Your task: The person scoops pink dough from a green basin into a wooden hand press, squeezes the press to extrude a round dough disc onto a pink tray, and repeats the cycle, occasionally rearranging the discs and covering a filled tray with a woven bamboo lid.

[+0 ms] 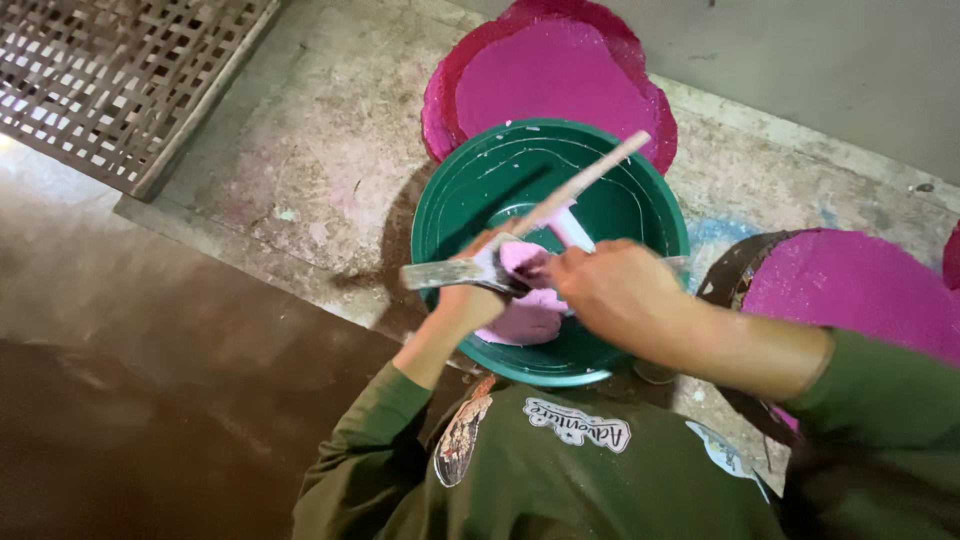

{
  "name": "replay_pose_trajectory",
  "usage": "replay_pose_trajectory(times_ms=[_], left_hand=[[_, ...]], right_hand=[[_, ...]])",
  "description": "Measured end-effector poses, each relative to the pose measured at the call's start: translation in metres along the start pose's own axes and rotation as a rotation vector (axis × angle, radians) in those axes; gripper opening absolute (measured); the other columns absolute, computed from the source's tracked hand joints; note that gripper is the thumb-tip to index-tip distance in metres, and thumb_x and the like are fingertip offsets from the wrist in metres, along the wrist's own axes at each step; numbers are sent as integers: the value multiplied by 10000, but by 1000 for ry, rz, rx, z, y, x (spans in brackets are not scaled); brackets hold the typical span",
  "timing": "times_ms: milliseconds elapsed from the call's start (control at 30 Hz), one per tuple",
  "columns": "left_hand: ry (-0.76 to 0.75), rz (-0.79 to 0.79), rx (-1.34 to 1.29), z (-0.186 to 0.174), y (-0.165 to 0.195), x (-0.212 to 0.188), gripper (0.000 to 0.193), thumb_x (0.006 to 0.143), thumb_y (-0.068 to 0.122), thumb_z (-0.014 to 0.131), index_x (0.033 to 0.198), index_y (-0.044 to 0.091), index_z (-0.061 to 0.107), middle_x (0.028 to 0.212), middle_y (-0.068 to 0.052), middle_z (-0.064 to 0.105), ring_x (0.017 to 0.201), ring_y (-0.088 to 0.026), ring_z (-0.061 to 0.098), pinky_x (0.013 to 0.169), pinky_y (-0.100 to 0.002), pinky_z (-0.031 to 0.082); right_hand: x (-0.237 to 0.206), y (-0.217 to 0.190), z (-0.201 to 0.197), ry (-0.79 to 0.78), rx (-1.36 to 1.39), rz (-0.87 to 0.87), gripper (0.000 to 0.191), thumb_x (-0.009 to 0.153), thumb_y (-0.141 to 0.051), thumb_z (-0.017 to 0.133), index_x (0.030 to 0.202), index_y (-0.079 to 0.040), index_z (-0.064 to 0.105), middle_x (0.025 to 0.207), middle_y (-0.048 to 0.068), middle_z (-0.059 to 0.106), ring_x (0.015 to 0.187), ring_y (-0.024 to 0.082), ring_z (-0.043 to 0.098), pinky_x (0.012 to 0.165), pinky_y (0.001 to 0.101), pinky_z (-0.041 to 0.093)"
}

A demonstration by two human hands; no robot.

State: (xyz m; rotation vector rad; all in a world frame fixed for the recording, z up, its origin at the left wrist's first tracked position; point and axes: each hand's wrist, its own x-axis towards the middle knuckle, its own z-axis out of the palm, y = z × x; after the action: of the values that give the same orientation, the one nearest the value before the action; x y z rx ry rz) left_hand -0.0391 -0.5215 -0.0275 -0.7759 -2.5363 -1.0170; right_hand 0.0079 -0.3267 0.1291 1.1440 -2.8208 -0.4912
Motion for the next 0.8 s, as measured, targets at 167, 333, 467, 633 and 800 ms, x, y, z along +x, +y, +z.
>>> replay_pose_trajectory(times_ms=[167,333,467,633,800], left_hand=[[18,-106,-3,-46,1,13,802,795,356,842,1490,160,493,1185,-70,656,1003,-282,707,865,-393,589],[59,-69,-61,-43,21,20,792,782,277,808,1509,216,499,1188,-66,659,973,-304,698,838,-399,588],[114,52,78,-37,15,21,812,723,266,776,1482,188,498,1360,-111,650,1079,-349,686,835,-420,566],[132,-212,-35,-66,-1,23,728,862,354,802,1508,203,502,1202,-61,634,1013,-272,703,866,-403,596],[195,-74,95,-77,7,33,766,781,316,810,1474,195,507,1462,-43,616,1062,-334,670,854,-411,590]], right_hand=[[-25,27,-61,-42,42,117,114,813,-143,633,926,-136,647,758,50,648,673,242,707,547,379,558],[18,-15,-37,-39,-135,47,117,850,-154,625,935,-73,636,777,71,664,654,226,706,521,345,553],[18,-4,-44,58,11,40,158,807,-160,638,946,-85,647,786,78,676,656,241,715,544,361,564],[-20,38,-105,9,65,231,88,899,-189,618,962,-138,655,741,60,657,623,242,708,462,388,542],[1,38,-98,-101,26,160,163,864,-215,632,1008,-141,650,807,56,673,612,256,716,459,381,545]])
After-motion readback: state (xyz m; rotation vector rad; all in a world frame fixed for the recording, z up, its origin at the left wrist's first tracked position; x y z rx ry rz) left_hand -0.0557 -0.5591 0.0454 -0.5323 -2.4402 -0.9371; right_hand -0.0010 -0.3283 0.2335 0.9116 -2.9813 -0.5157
